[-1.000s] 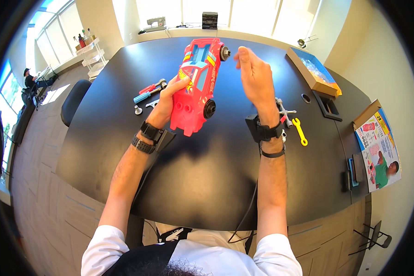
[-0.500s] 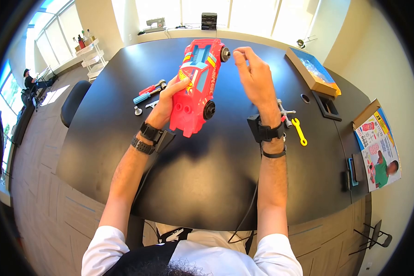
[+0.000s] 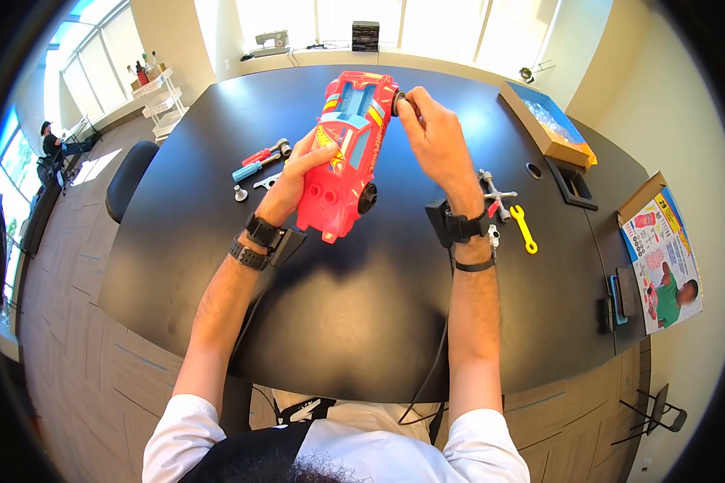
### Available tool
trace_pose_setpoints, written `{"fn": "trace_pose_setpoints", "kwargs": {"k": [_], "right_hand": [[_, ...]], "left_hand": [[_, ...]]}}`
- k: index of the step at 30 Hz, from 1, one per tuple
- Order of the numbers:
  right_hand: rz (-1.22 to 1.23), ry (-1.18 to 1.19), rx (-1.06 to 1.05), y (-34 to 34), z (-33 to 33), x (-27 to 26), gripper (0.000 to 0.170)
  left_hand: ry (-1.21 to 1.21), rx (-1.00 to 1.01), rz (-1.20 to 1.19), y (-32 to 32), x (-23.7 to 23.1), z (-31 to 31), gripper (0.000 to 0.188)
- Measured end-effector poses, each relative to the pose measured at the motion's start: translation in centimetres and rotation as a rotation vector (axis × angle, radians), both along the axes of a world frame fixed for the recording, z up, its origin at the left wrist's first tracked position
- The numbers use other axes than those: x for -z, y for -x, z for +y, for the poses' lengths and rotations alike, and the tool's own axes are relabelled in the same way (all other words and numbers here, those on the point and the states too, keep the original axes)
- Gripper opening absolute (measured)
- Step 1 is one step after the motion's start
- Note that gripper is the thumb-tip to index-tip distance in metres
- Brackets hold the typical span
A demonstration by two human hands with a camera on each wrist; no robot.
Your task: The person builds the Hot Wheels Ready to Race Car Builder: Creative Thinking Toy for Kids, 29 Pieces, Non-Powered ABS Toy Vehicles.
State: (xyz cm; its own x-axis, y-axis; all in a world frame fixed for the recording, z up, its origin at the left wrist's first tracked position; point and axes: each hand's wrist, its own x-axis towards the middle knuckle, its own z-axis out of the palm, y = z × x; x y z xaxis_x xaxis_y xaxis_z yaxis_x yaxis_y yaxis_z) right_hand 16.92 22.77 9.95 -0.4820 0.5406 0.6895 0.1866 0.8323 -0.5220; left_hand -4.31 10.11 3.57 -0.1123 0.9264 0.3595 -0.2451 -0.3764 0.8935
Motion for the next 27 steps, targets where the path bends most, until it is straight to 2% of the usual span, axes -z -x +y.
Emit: {"fn": "trace_pose_setpoints", "kwargs": {"k": [6, 8, 9, 11, 12, 14, 18, 20, 21, 24, 27], "right_hand": [[0.034, 0.039, 0.010, 0.6, 1.0, 1.0, 0.032], [0.058, 0.195, 0.012, 1.1, 1.3, 1.3, 0.040], [0.056, 0.194, 0.010, 1.3, 1.2, 1.6, 0.040], [0.053, 0.414, -0.133, 2.0, 0.1, 1.9, 0.050], [0.050, 0.412, -0.136, 2.2, -0.3, 2.1, 0.050], [-0.117, 0.495, -0.292, 2.6, -1.1, 2.4, 0.059], [-0.224, 0.480, -0.329, 2.8, -2.2, 2.3, 0.060], [-0.166, 0.510, -0.400, 3.0, -1.7, 2.6, 0.058], [-0.170, 0.507, -0.402, 2.9, -1.7, 2.6, 0.058], [-0.085, 0.503, -0.439, 2.5, -2.7, 1.8, 0.054], [-0.030, 0.408, -0.421, 2.1, -3.4, 2.3, 0.049]], "left_hand": [[-0.003, -0.005, 0.009, 0.0, 0.0, 0.2, 0.056], [-0.016, -0.044, 0.022, -0.1, -0.1, 0.4, 0.060], [-0.016, -0.047, 0.021, -0.2, -0.2, 0.4, 0.060], [-0.025, -0.144, 0.036, -0.2, -0.3, 0.5, 0.063], [-0.026, -0.147, 0.034, -0.3, -0.4, 0.6, 0.063], [-0.035, -0.309, 0.015, -0.4, -0.4, 0.9, 0.064], [-0.047, -0.398, -0.057, 0.3, -0.4, 1.7, 0.059], [-0.057, -0.180, -0.299, 1.8, -0.8, 1.7, 0.057], [0.051, -0.070, -0.243, 3.0, -0.9, 1.0, 0.058], [-0.095, -0.095, -0.291, 2.2, -1.8, 0.8, 0.058], [-0.011, -0.005, -0.288, 1.6, -2.5, -0.2, 0.065]]}}
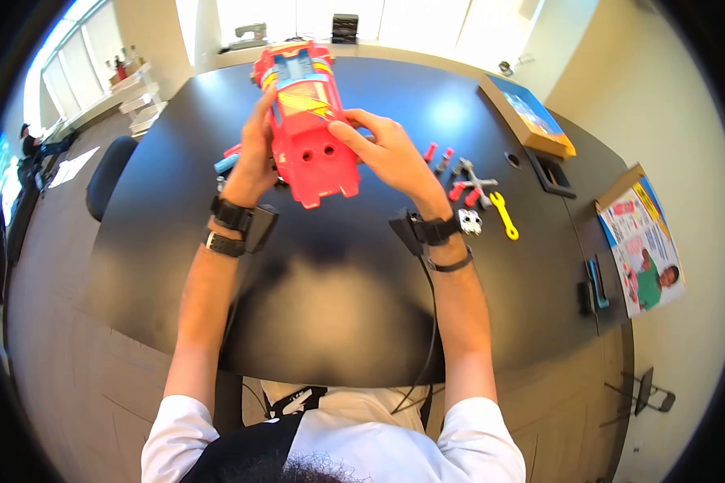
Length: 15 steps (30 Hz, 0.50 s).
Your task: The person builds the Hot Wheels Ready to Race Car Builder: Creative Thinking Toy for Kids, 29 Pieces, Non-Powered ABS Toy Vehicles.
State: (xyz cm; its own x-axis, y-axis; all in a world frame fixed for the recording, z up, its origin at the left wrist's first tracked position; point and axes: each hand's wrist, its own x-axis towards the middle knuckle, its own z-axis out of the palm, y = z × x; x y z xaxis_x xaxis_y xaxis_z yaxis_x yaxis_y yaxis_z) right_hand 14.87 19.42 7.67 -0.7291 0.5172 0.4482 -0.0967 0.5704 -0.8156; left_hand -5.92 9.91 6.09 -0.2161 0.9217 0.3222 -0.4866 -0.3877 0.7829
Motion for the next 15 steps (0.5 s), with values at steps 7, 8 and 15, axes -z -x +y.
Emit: {"fn": "trace_pose_setpoints", "kwargs": {"k": [7, 8, 15], "right_hand": [[-0.227, -0.085, 0.414, -7.0, -0.4, -2.7, 0.043], [-0.234, -0.082, 0.418, -8.6, 0.0, -2.6, 0.043], [-0.965, -0.191, 0.889, -17.4, 4.9, 4.5, 0.048]], "left_hand": [[0.016, -0.014, 0.019, -0.4, 0.3, 0.3, 0.063], [0.028, -0.034, 0.034, -0.4, 0.0, 0.1, 0.063], [0.035, -0.141, 0.029, -0.4, -1.1, -0.6, 0.058]]}}
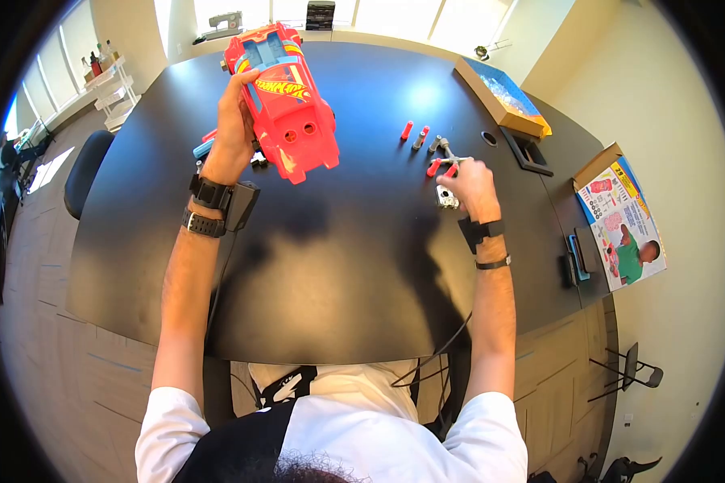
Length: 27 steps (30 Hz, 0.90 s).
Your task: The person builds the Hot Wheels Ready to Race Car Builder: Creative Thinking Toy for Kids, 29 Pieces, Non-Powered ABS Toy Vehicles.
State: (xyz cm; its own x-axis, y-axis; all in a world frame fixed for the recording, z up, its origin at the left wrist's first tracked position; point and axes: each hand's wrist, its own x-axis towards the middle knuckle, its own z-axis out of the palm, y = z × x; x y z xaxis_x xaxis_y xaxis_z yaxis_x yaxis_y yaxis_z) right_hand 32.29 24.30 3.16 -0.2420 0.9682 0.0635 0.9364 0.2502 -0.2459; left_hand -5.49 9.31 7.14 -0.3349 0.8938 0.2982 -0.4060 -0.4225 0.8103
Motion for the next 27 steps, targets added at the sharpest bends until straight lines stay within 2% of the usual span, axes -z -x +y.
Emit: {"fn": "trace_pose_setpoints", "kwargs": {"k": [1, 2, 6, 8, 10, 11, 13, 15, 18, 21, 27], "right_hand": [[-0.047, 0.078, 0.103, 0.1, -0.2, 0.4, 0.055], [-0.056, 0.086, 0.160, -0.2, 0.1, 1.4, 0.053], [0.051, 0.019, 0.036, -1.4, 0.3, 4.1, 0.046], [0.034, 0.024, 0.004, 0.1, -0.1, 3.2, 0.045], [0.133, -0.062, -0.100, 1.5, -1.6, 1.2, 0.043], [0.248, -0.124, -0.148, 3.5, -4.6, -1.1, 0.045], [0.399, -0.316, -0.303, 6.5, -6.4, -2.0, 0.048], [0.510, -0.367, -0.356, 10.1, -10.0, -3.8, 0.050], [0.607, -0.395, -0.502, 13.8, -12.5, -3.7, 0.050], [0.577, -0.511, -0.548, 16.4, -13.0, -3.2, 0.048], [0.564, -0.502, -0.523, 17.6, -12.3, -3.2, 0.049]], "left_hand": [[0.005, -0.006, -0.014, 0.1, -0.1, 0.0, 0.057], [-0.002, -0.014, -0.010, 0.1, 0.0, 0.1, 0.057], [-0.028, 0.013, -0.057, 0.2, 0.3, 0.5, 0.056], [-0.019, 0.022, -0.071, 0.0, 0.1, 0.2, 0.055], [-0.032, 0.010, -0.062, 0.0, 0.1, 0.0, 0.055], [-0.023, 0.008, -0.066, 0.0, 0.2, -0.1, 0.054], [-0.008, 0.014, -0.067, 0.0, 0.5, 0.3, 0.054], [0.021, 0.015, -0.006, 0.5, 1.3, 0.9, 0.060], [0.020, -0.012, -0.022, 0.3, 1.7, 1.0, 0.054], [0.036, -0.012, -0.012, 0.4, 2.0, 1.5, 0.049], [0.042, -0.049, -0.038, -0.2, 1.6, 1.3, 0.049]]}}
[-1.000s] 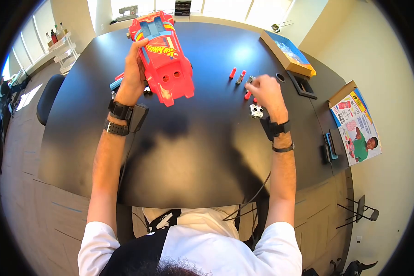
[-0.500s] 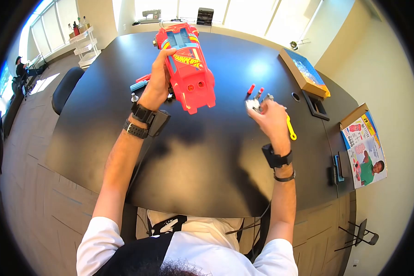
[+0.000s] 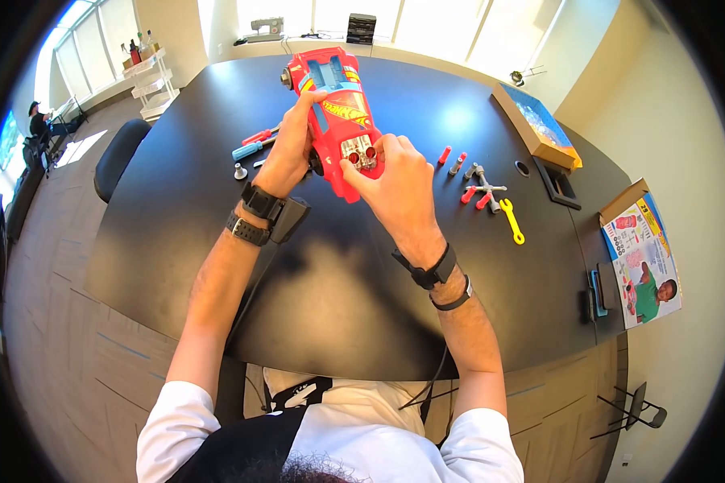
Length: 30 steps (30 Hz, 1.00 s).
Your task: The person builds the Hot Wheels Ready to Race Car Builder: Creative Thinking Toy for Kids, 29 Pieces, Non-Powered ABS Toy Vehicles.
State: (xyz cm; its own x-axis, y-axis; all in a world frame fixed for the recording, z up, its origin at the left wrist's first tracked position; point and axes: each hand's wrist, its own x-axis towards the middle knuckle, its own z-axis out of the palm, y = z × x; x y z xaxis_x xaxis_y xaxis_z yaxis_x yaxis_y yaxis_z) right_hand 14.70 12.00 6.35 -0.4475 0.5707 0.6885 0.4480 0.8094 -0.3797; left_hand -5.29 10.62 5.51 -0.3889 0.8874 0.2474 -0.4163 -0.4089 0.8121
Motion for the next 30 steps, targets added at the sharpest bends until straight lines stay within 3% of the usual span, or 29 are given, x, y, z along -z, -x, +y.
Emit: {"fn": "trace_pose_setpoints", "kwargs": {"k": [4, 6, 11, 13, 15, 19, 21, 28, 30], "right_hand": [[0.032, -0.033, -0.013, -1.2, -0.5, -1.4, 0.051], [0.073, 0.086, 0.050, -3.1, 0.5, -2.6, 0.053], [0.016, 0.125, 0.208, -8.6, 8.3, -2.3, 0.041], [-0.026, 0.183, 0.240, -11.2, 11.5, -1.1, 0.038], [-0.217, 0.255, 0.353, -13.7, 14.6, 1.1, 0.033], [-0.424, 0.119, 0.436, -18.2, 19.4, 7.3, 0.032], [-0.443, 0.247, 0.419, -19.3, 20.2, 9.2, 0.038], [-0.623, 0.420, 0.447, -20.3, 19.2, 10.3, 0.020], [-0.562, 0.295, 0.460, -20.3, 18.2, 9.9, 0.020]], "left_hand": [[-0.027, 0.025, -0.082, 0.4, 0.4, 0.5, 0.051], [-0.014, 0.046, -0.095, -0.2, -1.0, -0.8, 0.053], [-0.018, -0.006, -0.063, 0.7, -0.9, -0.7, 0.060], [-0.001, 0.007, -0.053, 1.1, -0.9, -0.7, 0.059], [0.011, 0.017, -0.042, 1.0, -1.1, -0.6, 0.058], [-0.025, -0.008, -0.059, 1.1, -1.2, -0.6, 0.054], [-0.020, -0.012, -0.071, 1.2, -1.0, -0.4, 0.053], [-0.026, 0.007, -0.072, 1.4, -0.8, -0.2, 0.051], [-0.026, -0.001, -0.067, 1.1, -0.9, -0.4, 0.051]]}}
